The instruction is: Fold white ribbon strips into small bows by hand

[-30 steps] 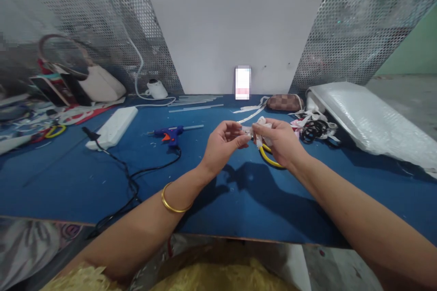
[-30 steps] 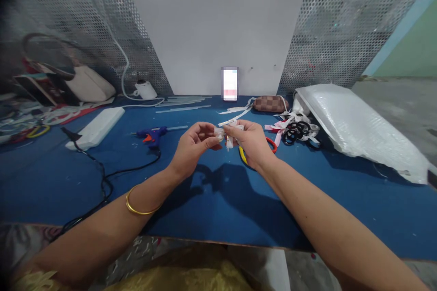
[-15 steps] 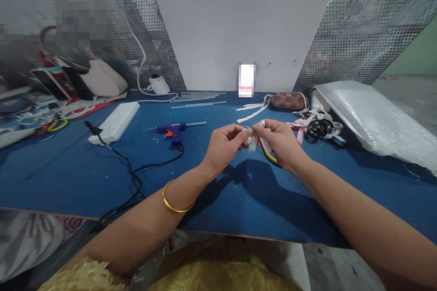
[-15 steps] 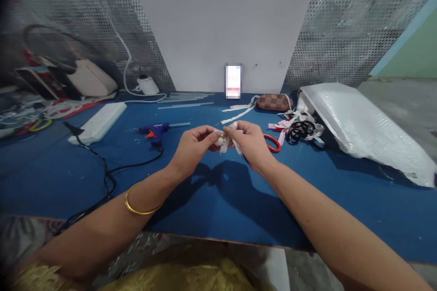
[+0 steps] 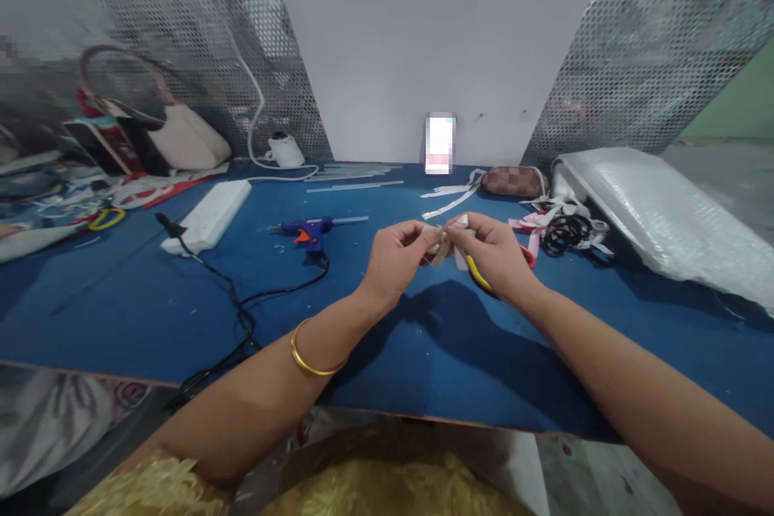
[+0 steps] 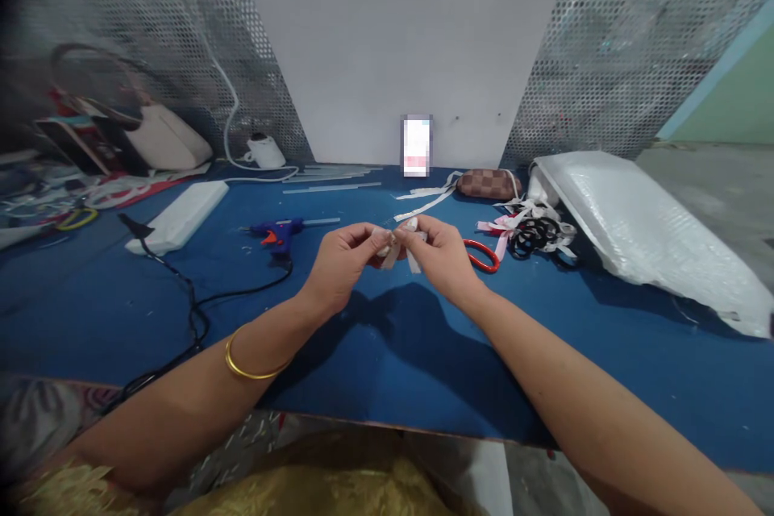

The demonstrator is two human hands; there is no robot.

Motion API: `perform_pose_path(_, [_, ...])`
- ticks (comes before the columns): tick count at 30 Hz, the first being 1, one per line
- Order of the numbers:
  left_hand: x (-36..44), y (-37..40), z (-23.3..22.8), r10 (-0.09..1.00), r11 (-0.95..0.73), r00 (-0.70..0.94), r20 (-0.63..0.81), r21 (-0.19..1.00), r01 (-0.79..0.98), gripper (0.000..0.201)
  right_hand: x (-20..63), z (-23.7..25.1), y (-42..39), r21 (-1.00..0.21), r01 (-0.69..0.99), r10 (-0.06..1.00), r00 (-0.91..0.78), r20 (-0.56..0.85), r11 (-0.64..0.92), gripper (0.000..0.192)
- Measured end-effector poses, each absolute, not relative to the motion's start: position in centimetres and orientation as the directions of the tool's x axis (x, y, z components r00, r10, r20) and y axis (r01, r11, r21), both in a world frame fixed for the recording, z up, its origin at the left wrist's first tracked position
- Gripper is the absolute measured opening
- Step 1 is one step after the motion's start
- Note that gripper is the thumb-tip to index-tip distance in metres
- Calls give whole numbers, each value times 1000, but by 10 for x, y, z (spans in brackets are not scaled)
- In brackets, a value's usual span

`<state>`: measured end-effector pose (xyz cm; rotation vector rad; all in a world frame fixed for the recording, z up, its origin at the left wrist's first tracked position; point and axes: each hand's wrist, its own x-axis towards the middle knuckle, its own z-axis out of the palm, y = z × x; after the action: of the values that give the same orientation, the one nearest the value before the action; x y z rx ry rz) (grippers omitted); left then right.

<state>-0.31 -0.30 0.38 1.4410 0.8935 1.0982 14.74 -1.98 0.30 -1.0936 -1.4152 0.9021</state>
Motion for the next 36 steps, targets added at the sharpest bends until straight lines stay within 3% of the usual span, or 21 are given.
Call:
perform_pose_path(5, [-5, 1, 1, 937, -278, 229, 264, 960, 31, 27, 155, 11, -19, -981, 17, 975, 112, 193, 192, 43])
perform_pose_path(11, [-7, 1, 0, 896, -416, 264, 358, 883, 218, 25, 159, 13, -19, -948, 251, 969, 97, 227, 197, 31])
perform_pose_path(13, [-6, 3, 0, 915, -339, 278, 293, 931, 136, 24, 158, 11, -19, -930, 289, 959, 98, 266, 229, 23])
perform_pose_path(16, [-4, 6, -3, 927, -74, 359, 108, 991, -107, 23, 156, 8, -19, -840, 395, 888, 109, 446, 373, 16])
perform_pose_path(19, [-3, 8, -4, 860, 206, 507, -54, 946, -249, 22, 155, 5, -19, -747, 453, 819, 61, 571, 487, 14])
perform_pose_path(21, [-2, 8, -5, 824, 282, 557, -107, 929, -239, 23, 155, 5, -18, -745, 453, 821, 50, 569, 489, 15])
perform_pose_path(25, [-4, 8, -2, 876, 152, 481, -47, 972, -182, 29, 157, 6, -17, -820, 405, 878, 81, 472, 404, 17])
perform_pose_path(28, [-5, 7, -1, 906, 31, 422, 33, 989, -144, 30, 156, 8, -17, -909, 263, 934, 66, 350, 322, 19])
perform_pose_path(33, [-5, 4, -1, 942, -107, 305, 137, 988, -114, 29, 150, 4, -20, -994, -92, 985, -167, -48, -64, 30])
perform_pose_path(36, [-4, 1, -1, 941, -165, 286, 181, 983, -80, 28, 144, -1, -23, -963, -195, 965, -223, -141, -186, 26])
